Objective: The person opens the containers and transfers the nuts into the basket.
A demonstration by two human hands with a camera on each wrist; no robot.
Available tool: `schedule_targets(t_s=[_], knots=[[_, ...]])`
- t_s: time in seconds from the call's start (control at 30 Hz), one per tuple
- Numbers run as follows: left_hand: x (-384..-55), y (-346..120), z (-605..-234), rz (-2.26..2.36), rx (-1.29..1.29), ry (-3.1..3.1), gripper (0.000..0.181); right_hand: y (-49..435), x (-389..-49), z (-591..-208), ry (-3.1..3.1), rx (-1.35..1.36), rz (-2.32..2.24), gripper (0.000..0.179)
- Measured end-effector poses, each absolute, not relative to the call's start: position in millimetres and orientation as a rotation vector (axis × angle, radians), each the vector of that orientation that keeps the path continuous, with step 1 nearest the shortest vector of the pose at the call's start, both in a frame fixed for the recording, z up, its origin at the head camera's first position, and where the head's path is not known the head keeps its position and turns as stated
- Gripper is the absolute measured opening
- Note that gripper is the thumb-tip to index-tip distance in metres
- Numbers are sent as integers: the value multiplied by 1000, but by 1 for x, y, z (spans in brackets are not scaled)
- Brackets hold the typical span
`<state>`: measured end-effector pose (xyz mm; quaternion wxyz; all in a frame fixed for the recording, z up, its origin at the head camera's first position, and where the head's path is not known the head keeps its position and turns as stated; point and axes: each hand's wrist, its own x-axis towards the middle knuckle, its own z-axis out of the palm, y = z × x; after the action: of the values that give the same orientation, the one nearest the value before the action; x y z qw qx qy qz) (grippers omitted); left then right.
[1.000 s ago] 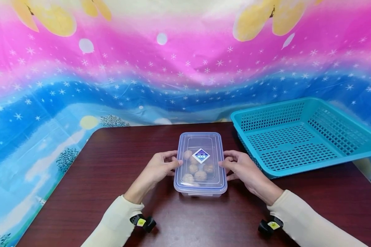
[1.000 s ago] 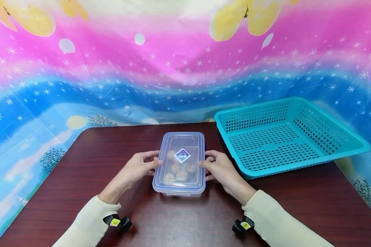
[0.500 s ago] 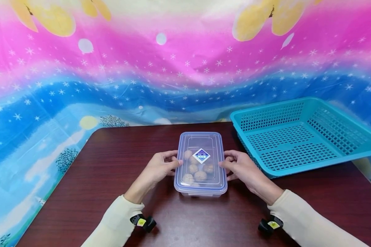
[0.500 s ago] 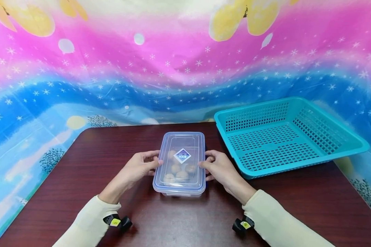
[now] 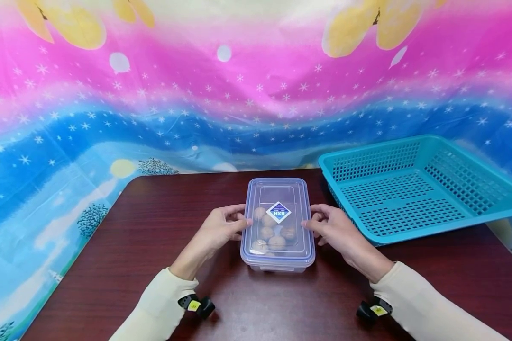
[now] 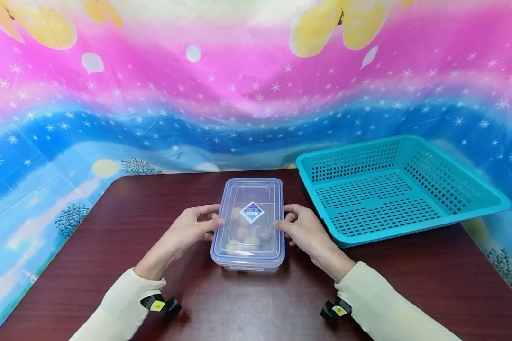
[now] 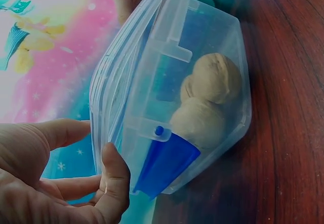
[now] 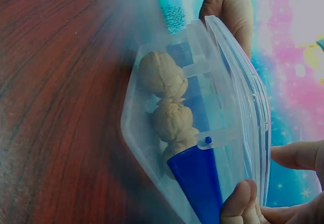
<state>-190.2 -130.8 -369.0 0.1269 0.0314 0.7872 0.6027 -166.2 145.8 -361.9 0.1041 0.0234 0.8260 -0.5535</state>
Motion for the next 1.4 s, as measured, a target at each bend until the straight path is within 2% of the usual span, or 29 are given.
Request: schedule_targets(t_s=[0.37, 0.77, 1.1, 1.4], knots=[[-185, -134, -354, 1859, 110, 2207, 54, 148, -162, -346, 2388, -31, -1767, 68], [-182, -138, -337, 1856, 188, 2260, 58, 153, -165, -319, 2360, -86, -1792, 61], [-180, -139, -330, 1876, 235, 2266, 60, 153, -166, -313, 2360, -117, -1739, 67], [-176, -140, -325, 1868, 257, 2291, 60, 154, -164, -312, 2393, -136, -1708, 47]])
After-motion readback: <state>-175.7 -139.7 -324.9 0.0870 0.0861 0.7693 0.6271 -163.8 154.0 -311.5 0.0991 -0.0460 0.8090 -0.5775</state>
